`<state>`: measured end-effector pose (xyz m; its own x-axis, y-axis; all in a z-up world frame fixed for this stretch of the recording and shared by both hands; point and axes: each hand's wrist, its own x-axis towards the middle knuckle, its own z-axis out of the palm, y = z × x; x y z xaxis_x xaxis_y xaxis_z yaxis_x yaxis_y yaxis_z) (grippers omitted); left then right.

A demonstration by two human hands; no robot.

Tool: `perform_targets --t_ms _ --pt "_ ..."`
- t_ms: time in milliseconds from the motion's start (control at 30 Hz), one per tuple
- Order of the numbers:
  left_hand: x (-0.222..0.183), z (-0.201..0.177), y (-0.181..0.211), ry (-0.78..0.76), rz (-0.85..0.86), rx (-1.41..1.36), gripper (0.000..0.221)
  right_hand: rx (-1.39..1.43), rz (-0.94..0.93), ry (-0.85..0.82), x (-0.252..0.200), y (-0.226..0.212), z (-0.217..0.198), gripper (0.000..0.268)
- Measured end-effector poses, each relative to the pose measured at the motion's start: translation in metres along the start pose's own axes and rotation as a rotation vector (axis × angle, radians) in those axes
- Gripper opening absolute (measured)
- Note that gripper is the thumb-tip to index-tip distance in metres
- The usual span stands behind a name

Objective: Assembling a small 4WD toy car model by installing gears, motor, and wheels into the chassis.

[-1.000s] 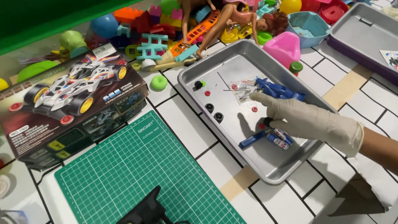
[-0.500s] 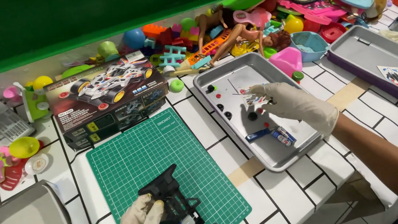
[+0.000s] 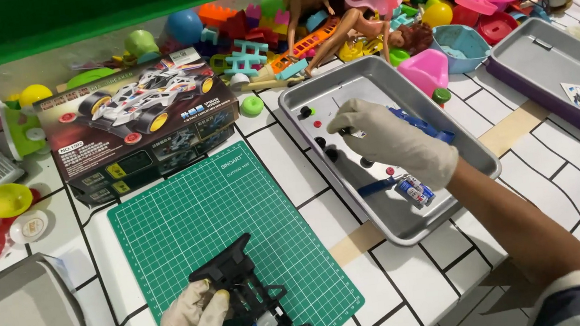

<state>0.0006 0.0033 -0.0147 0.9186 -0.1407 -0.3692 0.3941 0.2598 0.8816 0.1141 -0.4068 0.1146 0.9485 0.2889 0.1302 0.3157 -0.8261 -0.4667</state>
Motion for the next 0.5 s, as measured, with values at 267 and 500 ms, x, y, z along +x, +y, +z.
perform_targets --t_ms 267,500 --pt "-0.005 -0.002 0.0 0.059 0.133 0.241 0.011 -0.12 -0.099 -0.119 0.096 0.044 0.03 0.037" --pt "-0.002 -0.008 -0.013 0.188 0.196 0.336 0.011 -0.276 0.087 -0.121 0.054 0.034 -0.003 0.027"
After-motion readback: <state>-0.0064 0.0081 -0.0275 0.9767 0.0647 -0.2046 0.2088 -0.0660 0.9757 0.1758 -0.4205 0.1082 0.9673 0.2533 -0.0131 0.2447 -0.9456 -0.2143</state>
